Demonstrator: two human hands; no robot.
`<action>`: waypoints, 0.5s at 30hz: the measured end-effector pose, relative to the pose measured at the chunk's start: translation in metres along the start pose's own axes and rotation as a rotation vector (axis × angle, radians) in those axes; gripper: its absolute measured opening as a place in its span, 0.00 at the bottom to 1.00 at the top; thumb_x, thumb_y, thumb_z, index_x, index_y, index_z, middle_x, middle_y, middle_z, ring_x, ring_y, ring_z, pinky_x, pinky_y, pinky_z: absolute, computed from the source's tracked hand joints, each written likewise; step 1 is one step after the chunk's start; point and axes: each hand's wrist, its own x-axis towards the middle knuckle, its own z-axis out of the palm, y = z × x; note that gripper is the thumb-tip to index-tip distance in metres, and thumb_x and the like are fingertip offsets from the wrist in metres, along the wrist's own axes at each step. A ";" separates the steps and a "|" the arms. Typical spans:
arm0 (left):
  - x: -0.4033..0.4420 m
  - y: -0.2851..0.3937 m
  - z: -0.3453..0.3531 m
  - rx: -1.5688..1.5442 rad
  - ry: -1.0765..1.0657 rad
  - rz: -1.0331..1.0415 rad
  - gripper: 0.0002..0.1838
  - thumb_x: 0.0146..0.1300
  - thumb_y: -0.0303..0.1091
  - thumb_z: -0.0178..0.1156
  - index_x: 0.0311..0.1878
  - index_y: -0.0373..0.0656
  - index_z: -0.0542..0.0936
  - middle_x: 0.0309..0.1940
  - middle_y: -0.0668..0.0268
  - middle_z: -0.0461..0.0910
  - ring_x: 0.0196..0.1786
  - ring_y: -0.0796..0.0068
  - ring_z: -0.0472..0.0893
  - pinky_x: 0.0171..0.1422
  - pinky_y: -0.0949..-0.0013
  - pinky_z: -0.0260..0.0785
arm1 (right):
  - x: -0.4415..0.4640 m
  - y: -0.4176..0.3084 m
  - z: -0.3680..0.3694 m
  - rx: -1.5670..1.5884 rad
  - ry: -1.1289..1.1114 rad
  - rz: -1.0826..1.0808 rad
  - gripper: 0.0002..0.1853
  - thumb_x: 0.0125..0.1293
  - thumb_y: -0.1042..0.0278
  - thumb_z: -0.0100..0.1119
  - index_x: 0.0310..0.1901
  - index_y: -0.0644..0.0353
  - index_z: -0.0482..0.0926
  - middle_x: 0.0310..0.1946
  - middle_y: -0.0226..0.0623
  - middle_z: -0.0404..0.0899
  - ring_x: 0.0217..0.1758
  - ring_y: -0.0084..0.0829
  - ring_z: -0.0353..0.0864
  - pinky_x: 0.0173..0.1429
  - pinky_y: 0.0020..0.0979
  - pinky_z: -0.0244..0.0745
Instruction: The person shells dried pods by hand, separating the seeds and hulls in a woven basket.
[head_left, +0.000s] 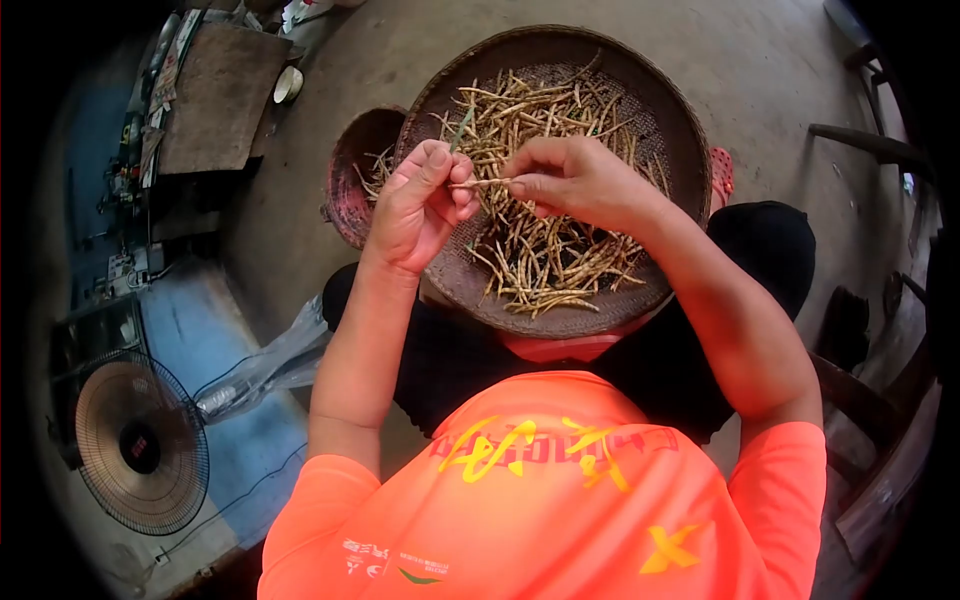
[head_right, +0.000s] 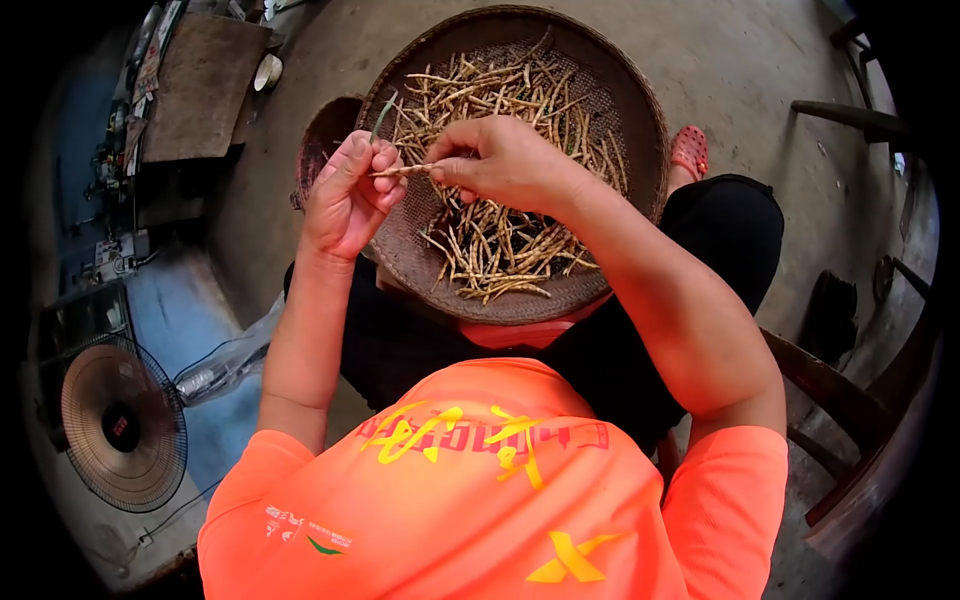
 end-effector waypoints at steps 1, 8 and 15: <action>0.001 0.001 -0.003 -0.010 -0.010 0.001 0.05 0.69 0.34 0.54 0.38 0.45 0.72 0.32 0.66 0.74 0.29 0.78 0.73 0.32 0.73 0.67 | 0.000 -0.001 0.000 -0.012 -0.013 0.043 0.12 0.66 0.67 0.59 0.48 0.62 0.77 0.32 0.28 0.78 0.29 0.14 0.76 0.31 0.17 0.72; 0.004 0.028 -0.093 0.208 0.375 0.307 0.04 0.67 0.32 0.56 0.38 0.43 0.74 0.34 0.63 0.79 0.28 0.79 0.73 0.28 0.74 0.66 | -0.003 -0.005 -0.005 0.001 0.030 0.224 0.09 0.67 0.68 0.56 0.41 0.66 0.79 0.26 0.27 0.79 0.24 0.14 0.76 0.27 0.18 0.71; -0.004 0.034 -0.145 1.589 0.678 0.459 0.15 0.58 0.31 0.60 0.50 0.46 0.80 0.33 0.61 0.80 0.37 0.69 0.80 0.47 0.69 0.73 | 0.001 0.004 -0.001 -0.070 0.073 0.198 0.10 0.65 0.65 0.59 0.37 0.64 0.80 0.24 0.30 0.80 0.24 0.18 0.77 0.30 0.23 0.74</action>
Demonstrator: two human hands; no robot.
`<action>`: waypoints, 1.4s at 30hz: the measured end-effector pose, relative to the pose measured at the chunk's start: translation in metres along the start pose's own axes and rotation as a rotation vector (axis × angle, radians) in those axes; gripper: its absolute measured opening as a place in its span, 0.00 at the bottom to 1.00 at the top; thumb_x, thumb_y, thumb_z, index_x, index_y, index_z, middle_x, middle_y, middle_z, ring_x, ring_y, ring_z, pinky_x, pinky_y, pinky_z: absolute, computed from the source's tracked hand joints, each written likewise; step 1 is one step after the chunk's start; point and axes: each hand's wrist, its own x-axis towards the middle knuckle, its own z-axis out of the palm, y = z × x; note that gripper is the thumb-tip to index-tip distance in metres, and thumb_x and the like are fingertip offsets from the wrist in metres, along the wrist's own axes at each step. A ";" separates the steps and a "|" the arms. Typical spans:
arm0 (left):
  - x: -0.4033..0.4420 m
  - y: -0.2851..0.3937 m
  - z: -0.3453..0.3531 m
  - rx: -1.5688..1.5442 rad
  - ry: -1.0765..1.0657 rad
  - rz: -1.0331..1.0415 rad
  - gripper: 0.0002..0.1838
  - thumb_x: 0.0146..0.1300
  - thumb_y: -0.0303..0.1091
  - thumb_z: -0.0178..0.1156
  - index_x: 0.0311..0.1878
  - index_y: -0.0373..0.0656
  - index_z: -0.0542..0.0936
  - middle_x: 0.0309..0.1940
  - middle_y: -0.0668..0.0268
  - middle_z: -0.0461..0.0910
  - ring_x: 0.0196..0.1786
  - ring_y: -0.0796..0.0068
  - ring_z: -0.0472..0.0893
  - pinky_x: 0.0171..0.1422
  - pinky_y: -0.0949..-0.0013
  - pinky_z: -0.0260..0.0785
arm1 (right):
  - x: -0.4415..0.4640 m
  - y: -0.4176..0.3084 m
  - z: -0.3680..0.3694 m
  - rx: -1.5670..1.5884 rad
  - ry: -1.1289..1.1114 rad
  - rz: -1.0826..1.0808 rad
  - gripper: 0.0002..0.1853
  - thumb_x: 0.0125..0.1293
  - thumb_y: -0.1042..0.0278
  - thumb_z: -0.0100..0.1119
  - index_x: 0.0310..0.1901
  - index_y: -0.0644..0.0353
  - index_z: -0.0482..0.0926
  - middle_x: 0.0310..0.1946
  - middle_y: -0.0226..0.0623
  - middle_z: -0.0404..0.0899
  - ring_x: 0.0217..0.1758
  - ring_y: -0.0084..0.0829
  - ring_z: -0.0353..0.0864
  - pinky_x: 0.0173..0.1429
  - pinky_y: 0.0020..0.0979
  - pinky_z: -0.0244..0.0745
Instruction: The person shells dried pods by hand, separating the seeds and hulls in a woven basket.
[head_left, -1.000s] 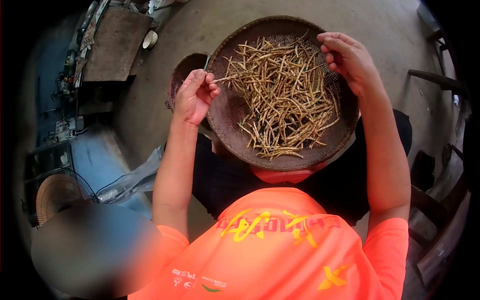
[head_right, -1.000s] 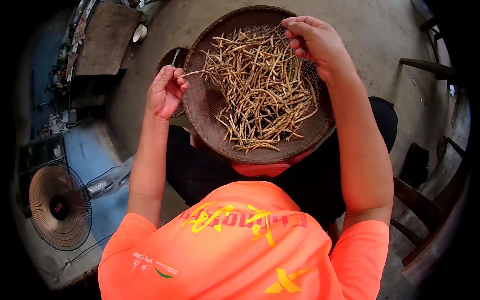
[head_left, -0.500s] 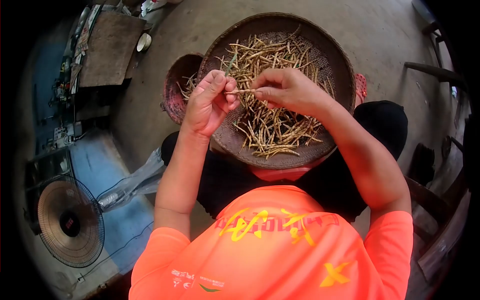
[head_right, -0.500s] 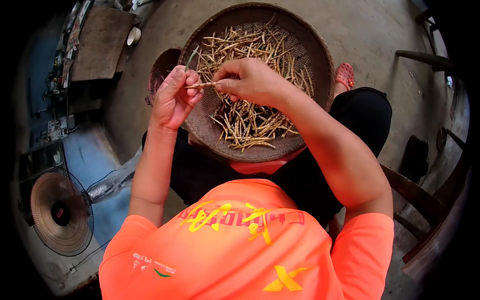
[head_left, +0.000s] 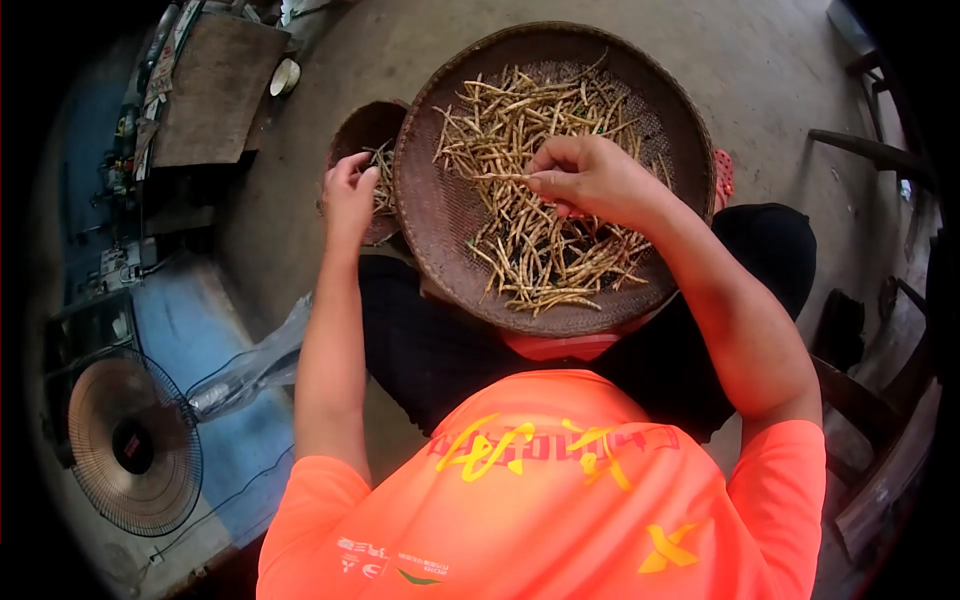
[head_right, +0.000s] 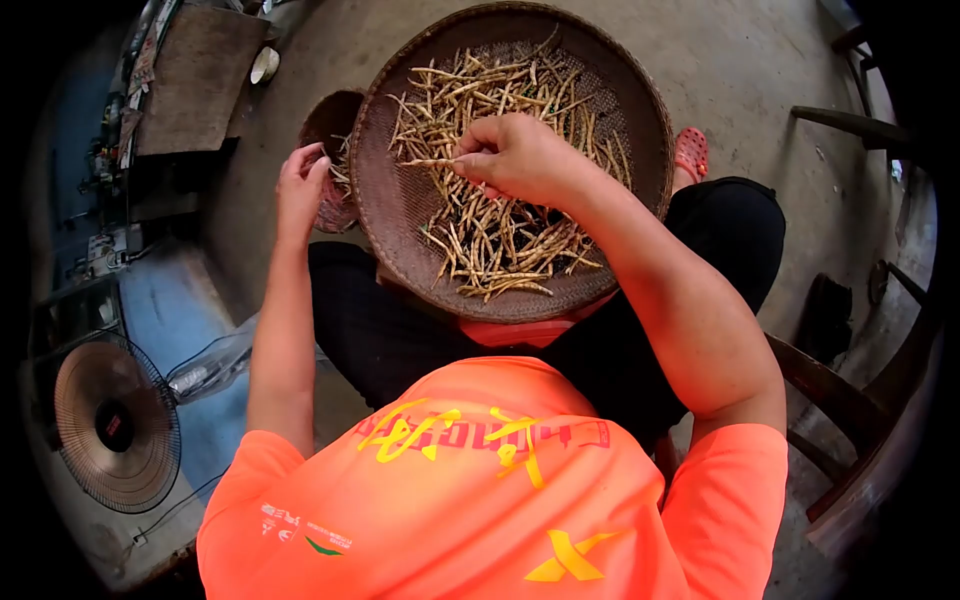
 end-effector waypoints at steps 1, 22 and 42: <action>-0.006 0.025 0.001 -0.202 -0.188 -0.115 0.12 0.60 0.32 0.59 0.46 0.44 0.81 0.36 0.63 0.82 0.39 0.73 0.80 0.47 0.72 0.72 | 0.002 0.002 0.001 -0.061 -0.001 -0.033 0.09 0.63 0.65 0.61 0.37 0.64 0.80 0.24 0.31 0.80 0.25 0.19 0.77 0.31 0.25 0.74; -0.051 0.130 0.040 -1.151 -0.722 -0.338 0.05 0.66 0.30 0.58 0.41 0.40 0.75 0.32 0.66 0.80 0.33 0.81 0.79 0.39 0.79 0.71 | 0.014 0.008 0.020 0.394 0.031 -0.041 0.11 0.65 0.68 0.59 0.45 0.63 0.75 0.32 0.27 0.77 0.30 0.15 0.74 0.35 0.18 0.72; -0.056 0.134 0.050 -1.325 -0.725 -0.617 0.08 0.69 0.36 0.52 0.37 0.42 0.75 0.27 0.66 0.80 0.26 0.78 0.77 0.33 0.78 0.70 | 0.017 0.010 0.019 0.433 0.062 0.095 0.09 0.68 0.67 0.54 0.46 0.60 0.77 0.29 0.23 0.75 0.28 0.13 0.71 0.35 0.17 0.69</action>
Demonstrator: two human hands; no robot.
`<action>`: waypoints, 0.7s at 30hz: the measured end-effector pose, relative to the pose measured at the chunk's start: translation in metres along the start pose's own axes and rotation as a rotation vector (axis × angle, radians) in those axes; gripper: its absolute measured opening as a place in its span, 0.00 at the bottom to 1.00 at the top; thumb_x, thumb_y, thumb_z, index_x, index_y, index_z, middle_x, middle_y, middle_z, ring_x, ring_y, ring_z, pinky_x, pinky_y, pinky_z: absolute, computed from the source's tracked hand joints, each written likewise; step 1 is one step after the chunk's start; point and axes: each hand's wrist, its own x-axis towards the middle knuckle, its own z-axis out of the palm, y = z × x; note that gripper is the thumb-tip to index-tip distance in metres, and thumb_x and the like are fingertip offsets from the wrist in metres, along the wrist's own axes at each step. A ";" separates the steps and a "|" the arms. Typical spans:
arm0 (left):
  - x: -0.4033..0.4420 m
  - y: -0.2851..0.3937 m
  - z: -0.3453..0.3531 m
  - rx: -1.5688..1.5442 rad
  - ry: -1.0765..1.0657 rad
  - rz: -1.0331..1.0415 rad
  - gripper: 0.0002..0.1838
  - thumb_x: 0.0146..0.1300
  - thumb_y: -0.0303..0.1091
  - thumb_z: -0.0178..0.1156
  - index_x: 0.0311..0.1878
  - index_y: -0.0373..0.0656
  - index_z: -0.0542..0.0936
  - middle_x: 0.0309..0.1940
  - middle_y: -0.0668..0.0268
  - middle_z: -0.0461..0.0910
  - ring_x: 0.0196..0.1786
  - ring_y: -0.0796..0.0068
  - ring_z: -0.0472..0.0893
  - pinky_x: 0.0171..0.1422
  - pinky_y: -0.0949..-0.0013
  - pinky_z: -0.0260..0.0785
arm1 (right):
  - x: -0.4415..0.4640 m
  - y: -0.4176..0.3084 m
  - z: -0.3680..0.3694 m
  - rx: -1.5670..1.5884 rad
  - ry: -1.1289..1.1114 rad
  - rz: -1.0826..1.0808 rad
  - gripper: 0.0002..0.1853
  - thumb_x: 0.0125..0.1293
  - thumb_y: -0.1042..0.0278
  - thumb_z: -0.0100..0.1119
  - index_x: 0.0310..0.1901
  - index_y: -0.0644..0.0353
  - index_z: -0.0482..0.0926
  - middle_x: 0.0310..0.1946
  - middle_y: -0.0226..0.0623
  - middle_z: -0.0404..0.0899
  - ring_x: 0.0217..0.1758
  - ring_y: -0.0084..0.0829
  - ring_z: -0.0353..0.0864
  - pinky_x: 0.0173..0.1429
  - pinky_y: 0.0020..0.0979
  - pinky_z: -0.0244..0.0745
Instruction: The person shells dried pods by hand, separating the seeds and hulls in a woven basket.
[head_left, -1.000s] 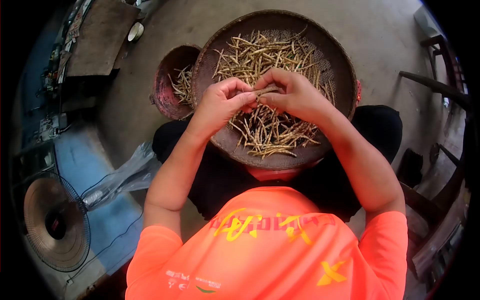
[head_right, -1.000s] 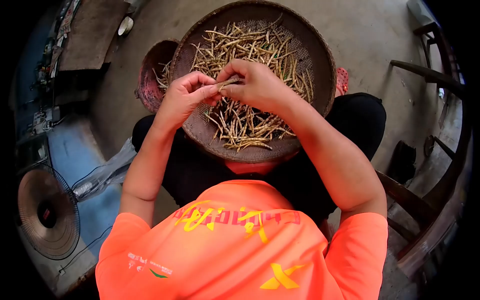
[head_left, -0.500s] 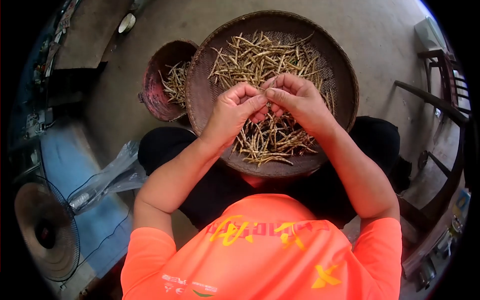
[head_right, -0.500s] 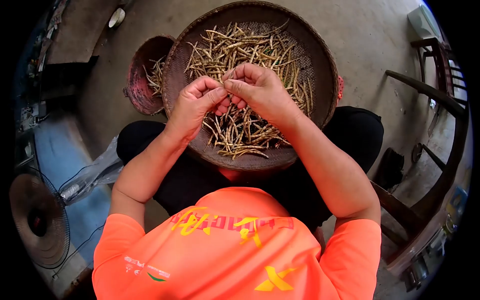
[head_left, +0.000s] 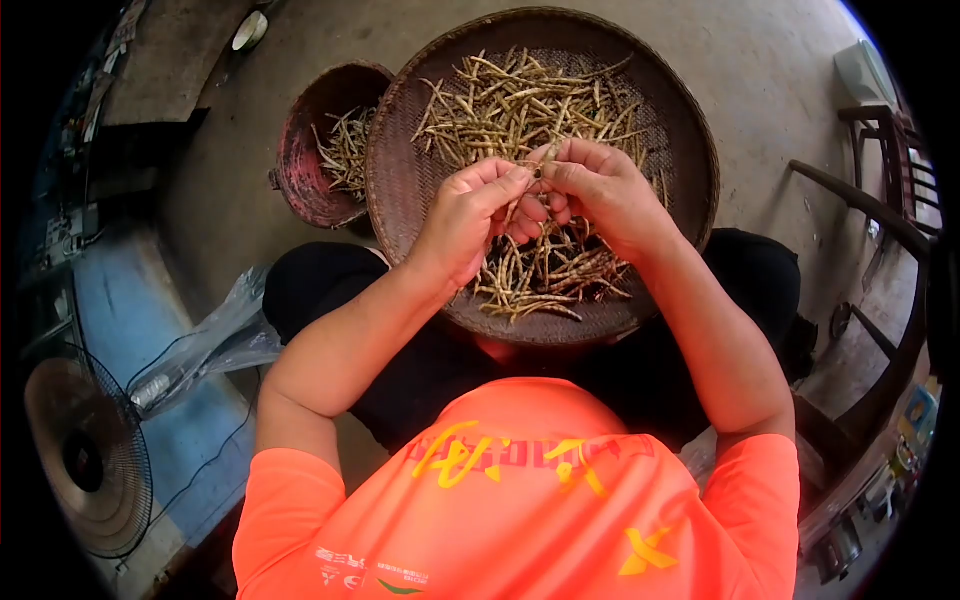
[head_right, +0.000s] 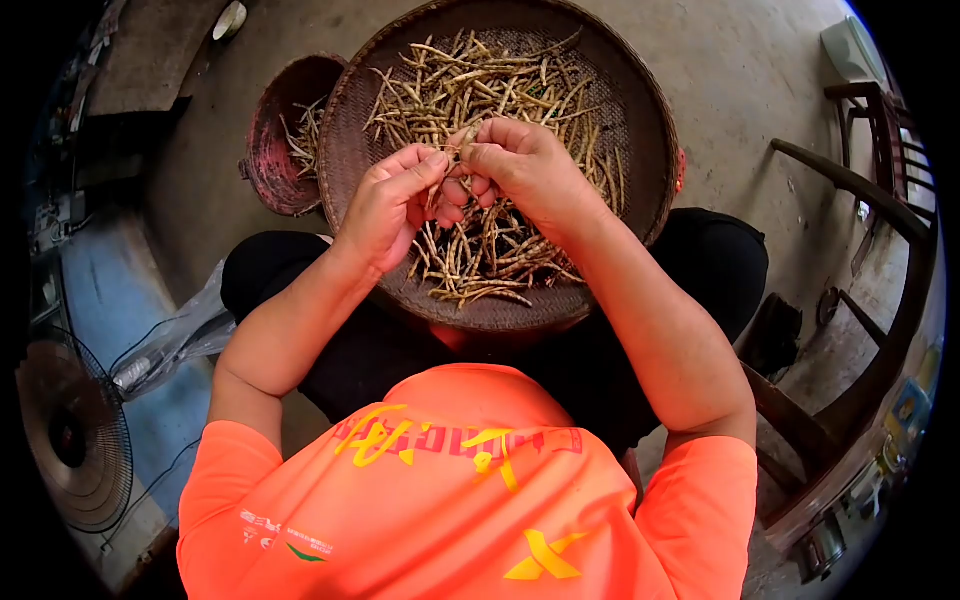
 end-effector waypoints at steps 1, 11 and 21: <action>0.000 0.000 0.000 0.001 -0.004 -0.009 0.09 0.69 0.36 0.51 0.37 0.41 0.75 0.27 0.65 0.80 0.26 0.78 0.78 0.33 0.78 0.70 | 0.000 0.001 -0.001 0.006 0.003 0.013 0.09 0.67 0.68 0.54 0.46 0.60 0.77 0.29 0.23 0.75 0.28 0.13 0.70 0.34 0.17 0.69; 0.004 0.003 0.000 0.058 -0.050 -0.009 0.12 0.71 0.40 0.48 0.41 0.40 0.73 0.31 0.64 0.80 0.27 0.77 0.78 0.34 0.77 0.71 | 0.001 -0.006 -0.004 -0.044 0.059 0.015 0.06 0.66 0.69 0.54 0.39 0.61 0.77 0.27 0.24 0.75 0.27 0.14 0.71 0.31 0.18 0.69; 0.008 -0.002 -0.006 0.232 -0.014 0.160 0.07 0.65 0.28 0.59 0.42 0.38 0.74 0.36 0.63 0.80 0.38 0.77 0.81 0.45 0.75 0.74 | 0.002 -0.011 -0.007 -0.100 0.099 0.036 0.07 0.66 0.69 0.55 0.42 0.60 0.76 0.28 0.24 0.74 0.27 0.14 0.71 0.30 0.16 0.69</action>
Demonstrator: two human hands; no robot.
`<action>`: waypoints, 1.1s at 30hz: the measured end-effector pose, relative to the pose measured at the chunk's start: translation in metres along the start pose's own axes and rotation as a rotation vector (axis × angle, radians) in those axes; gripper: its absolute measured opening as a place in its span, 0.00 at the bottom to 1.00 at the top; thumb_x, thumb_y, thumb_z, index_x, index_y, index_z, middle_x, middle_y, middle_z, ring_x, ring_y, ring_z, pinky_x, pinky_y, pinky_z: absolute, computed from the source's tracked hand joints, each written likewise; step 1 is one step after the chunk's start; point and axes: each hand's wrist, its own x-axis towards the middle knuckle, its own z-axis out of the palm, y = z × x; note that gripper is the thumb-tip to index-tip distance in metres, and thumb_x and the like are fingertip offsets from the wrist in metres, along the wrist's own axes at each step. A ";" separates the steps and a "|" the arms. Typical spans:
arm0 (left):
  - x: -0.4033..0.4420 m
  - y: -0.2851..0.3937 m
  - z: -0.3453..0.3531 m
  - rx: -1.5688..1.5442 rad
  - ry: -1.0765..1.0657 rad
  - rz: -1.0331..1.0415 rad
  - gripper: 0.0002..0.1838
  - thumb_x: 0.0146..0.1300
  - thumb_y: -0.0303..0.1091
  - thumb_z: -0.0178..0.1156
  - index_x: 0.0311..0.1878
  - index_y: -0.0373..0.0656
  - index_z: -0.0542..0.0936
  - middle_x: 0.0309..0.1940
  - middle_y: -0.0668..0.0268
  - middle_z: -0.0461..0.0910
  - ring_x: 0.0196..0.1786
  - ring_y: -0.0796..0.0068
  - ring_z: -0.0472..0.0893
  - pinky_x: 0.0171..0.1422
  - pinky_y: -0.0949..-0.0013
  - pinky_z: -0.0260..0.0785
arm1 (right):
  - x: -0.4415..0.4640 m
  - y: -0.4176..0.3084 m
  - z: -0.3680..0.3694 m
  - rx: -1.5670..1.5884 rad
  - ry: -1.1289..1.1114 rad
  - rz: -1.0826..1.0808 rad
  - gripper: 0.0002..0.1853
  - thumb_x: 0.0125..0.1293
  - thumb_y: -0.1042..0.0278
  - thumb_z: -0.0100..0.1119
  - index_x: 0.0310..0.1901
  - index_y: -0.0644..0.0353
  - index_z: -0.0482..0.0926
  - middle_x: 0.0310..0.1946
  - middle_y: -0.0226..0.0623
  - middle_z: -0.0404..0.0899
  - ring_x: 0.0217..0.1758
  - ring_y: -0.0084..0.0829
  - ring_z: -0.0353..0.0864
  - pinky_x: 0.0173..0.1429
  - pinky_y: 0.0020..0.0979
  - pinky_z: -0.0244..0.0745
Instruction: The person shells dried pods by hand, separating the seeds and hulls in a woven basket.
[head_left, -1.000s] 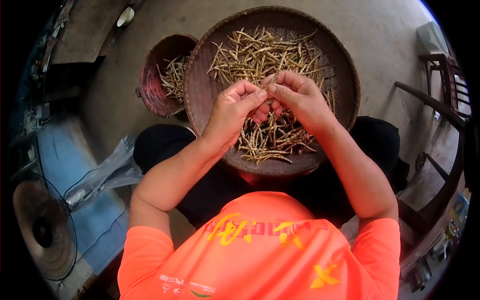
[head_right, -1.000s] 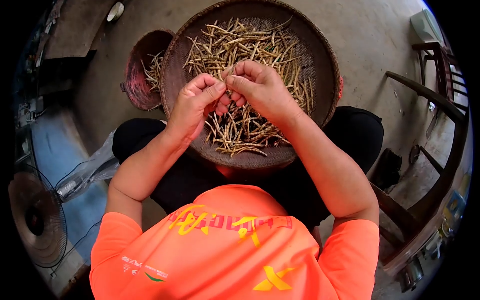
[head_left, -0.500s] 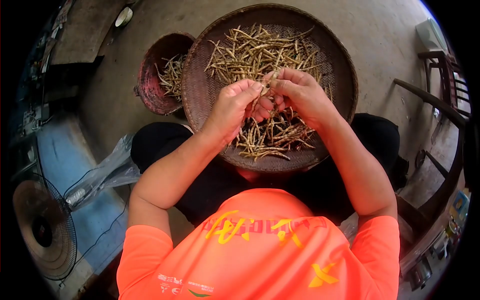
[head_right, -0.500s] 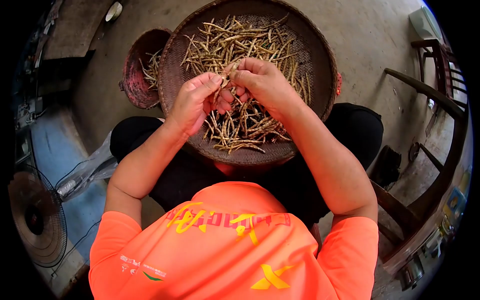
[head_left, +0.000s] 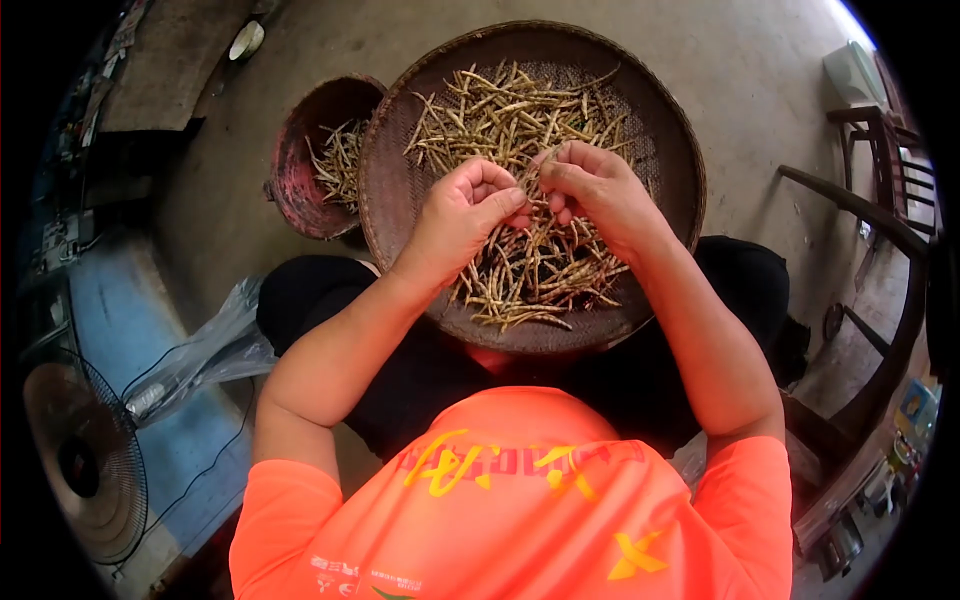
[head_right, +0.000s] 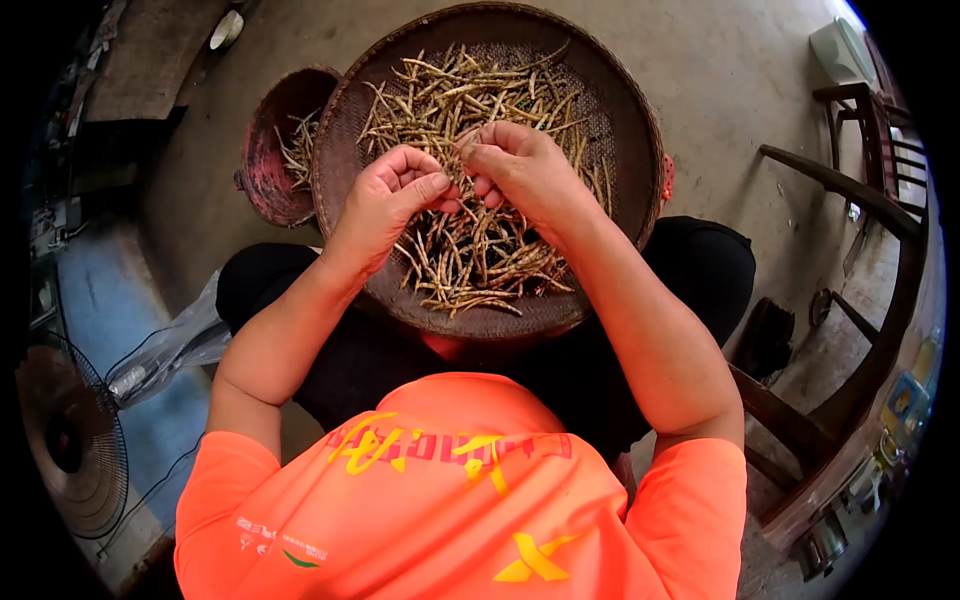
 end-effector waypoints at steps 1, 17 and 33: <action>0.000 0.001 0.000 0.001 0.000 0.004 0.07 0.65 0.28 0.59 0.42 0.38 0.74 0.36 0.63 0.80 0.38 0.77 0.81 0.45 0.75 0.74 | -0.001 0.000 0.001 0.002 -0.012 -0.023 0.07 0.65 0.69 0.56 0.42 0.60 0.76 0.28 0.24 0.74 0.28 0.14 0.72 0.31 0.17 0.70; 0.005 -0.003 0.003 0.062 -0.010 0.016 0.08 0.68 0.34 0.55 0.40 0.38 0.75 0.31 0.69 0.76 0.35 0.83 0.74 0.45 0.79 0.67 | -0.001 0.007 0.002 0.114 -0.038 0.036 0.07 0.66 0.71 0.56 0.44 0.62 0.75 0.29 0.28 0.77 0.27 0.16 0.75 0.31 0.18 0.73; 0.008 -0.004 0.003 0.124 0.059 0.068 0.05 0.63 0.25 0.59 0.41 0.37 0.75 0.32 0.69 0.79 0.38 0.83 0.79 0.44 0.78 0.72 | 0.004 0.008 -0.004 0.231 -0.014 0.068 0.08 0.65 0.70 0.57 0.44 0.62 0.75 0.26 0.28 0.76 0.25 0.17 0.75 0.30 0.18 0.74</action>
